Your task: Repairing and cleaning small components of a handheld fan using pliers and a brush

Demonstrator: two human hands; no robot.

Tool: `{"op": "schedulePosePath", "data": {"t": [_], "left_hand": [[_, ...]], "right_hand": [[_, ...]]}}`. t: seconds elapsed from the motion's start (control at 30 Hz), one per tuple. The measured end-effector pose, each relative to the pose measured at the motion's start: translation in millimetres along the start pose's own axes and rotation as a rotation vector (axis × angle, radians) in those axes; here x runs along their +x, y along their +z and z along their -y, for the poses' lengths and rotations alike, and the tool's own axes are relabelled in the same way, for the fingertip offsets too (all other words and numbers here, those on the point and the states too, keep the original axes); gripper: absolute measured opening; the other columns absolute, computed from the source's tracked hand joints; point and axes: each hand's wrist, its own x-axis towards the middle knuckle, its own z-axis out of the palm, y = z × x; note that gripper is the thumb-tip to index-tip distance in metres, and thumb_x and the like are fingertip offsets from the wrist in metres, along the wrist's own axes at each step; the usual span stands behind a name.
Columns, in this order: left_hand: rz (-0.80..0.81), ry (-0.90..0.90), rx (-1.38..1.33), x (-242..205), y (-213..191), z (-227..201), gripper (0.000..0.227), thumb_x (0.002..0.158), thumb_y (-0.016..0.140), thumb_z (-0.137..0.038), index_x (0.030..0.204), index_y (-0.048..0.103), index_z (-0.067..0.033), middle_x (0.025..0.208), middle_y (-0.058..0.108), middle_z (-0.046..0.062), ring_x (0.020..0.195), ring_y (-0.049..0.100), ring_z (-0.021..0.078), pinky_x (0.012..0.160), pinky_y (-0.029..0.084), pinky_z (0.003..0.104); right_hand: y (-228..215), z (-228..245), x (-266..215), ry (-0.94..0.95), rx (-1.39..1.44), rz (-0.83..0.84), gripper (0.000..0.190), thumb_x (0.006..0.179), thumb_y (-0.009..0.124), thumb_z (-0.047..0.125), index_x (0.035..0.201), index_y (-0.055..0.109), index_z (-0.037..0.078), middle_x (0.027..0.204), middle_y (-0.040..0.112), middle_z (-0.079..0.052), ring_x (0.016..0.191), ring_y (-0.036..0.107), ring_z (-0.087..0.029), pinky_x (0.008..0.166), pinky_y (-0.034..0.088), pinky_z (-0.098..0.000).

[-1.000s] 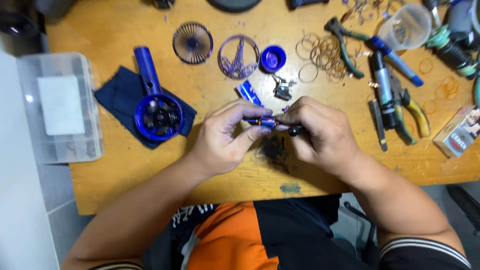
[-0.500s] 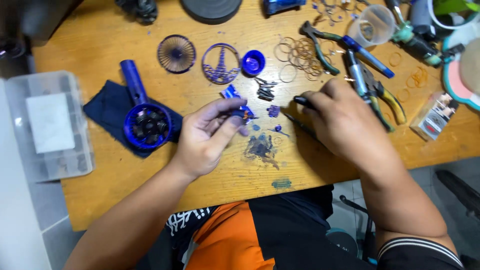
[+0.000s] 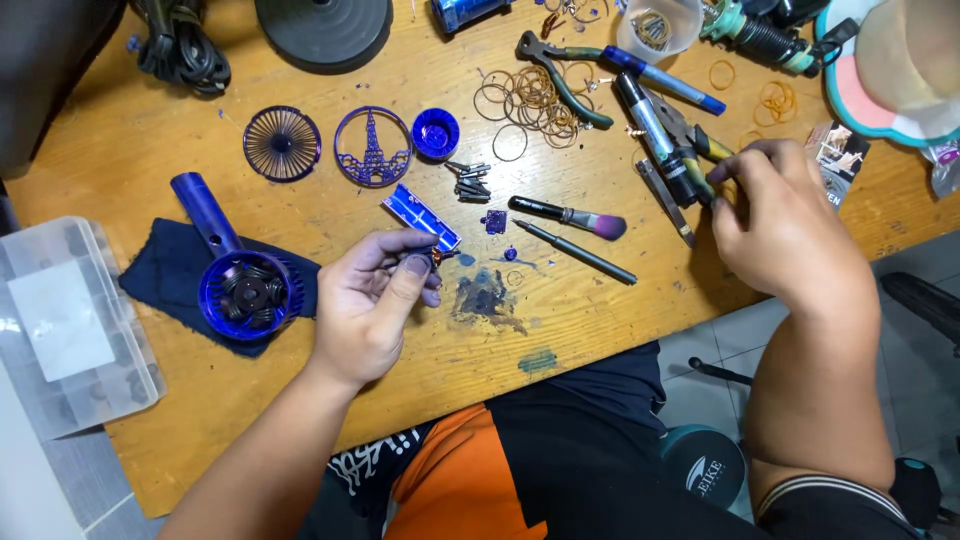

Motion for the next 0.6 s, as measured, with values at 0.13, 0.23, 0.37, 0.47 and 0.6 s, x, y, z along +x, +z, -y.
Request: {"op": "schedulePosePath", "data": {"t": [0.13, 0.23, 0.37, 0.47, 0.6], "left_hand": [[-0.01, -0.01, -0.026, -1.3, -0.5, 2.9, 0.026, 0.112, 0.07, -0.016, 0.131, 0.076, 0.0016, 0.091, 0.078, 0.014, 0.076, 0.077, 0.0186, 0.067, 0.067, 0.028], [-0.023, -0.001, -0.05, 2.6, -1.7, 5.3, 0.026, 0.113, 0.068, -0.016, 0.13, 0.075, 0.0021, 0.091, 0.077, 0.015, 0.078, 0.077, 0.0192, 0.068, 0.067, 0.029], [0.022, -0.067, -0.058, 5.2, -2.3, 5.8, 0.02, 0.112, 0.068, -0.017, 0.123, 0.072, -0.001, 0.093, 0.078, 0.016, 0.074, 0.077, 0.0212, 0.055, 0.061, 0.029], [0.114, -0.072, -0.079, 5.5, 0.7, 8.5, 0.021, 0.114, 0.065, -0.013, 0.13, 0.071, -0.0011, 0.098, 0.077, 0.014, 0.077, 0.077, 0.0192, 0.058, 0.062, 0.028], [0.116, -0.064, -0.106, 7.9, -0.4, 9.9, 0.029, 0.117, 0.063, -0.02, 0.138, 0.072, -0.0019, 0.102, 0.079, 0.015, 0.078, 0.079, 0.0188, 0.07, 0.063, 0.029]], "right_hand": [[13.0, -22.0, 4.7, -0.158, 0.064, -0.078, 0.038, 0.113, 0.065, 0.016, 0.145, 0.072, -0.002, 0.153, 0.056, -0.028, 0.149, 0.051, -0.048, 0.123, 0.043, -0.0581], [11.4, -23.2, 13.3, -0.195, 0.032, -0.042, 0.049, 0.109, 0.069, 0.022, 0.152, 0.068, -0.002, 0.158, 0.053, -0.027, 0.151, 0.047, -0.049, 0.124, 0.041, -0.0608], [10.2, -19.8, 18.3, -0.184, -0.035, -0.002, 0.061, 0.105, 0.084, 0.03, 0.154, 0.068, -0.003, 0.152, 0.055, -0.03, 0.142, 0.047, -0.049, 0.117, 0.045, -0.0614], [17.0, -30.7, 12.6, -0.326, -0.065, -0.166, 0.049, 0.11, 0.081, 0.014, 0.148, 0.072, -0.014, 0.152, 0.054, -0.034, 0.129, 0.064, -0.058, 0.111, 0.053, -0.0666], [9.1, -41.1, -4.1, -0.156, -0.09, -0.107, 0.053, 0.117, 0.058, 0.025, 0.143, 0.076, -0.019, 0.142, 0.061, -0.035, 0.121, 0.065, -0.055, 0.098, 0.056, -0.0654]]}}
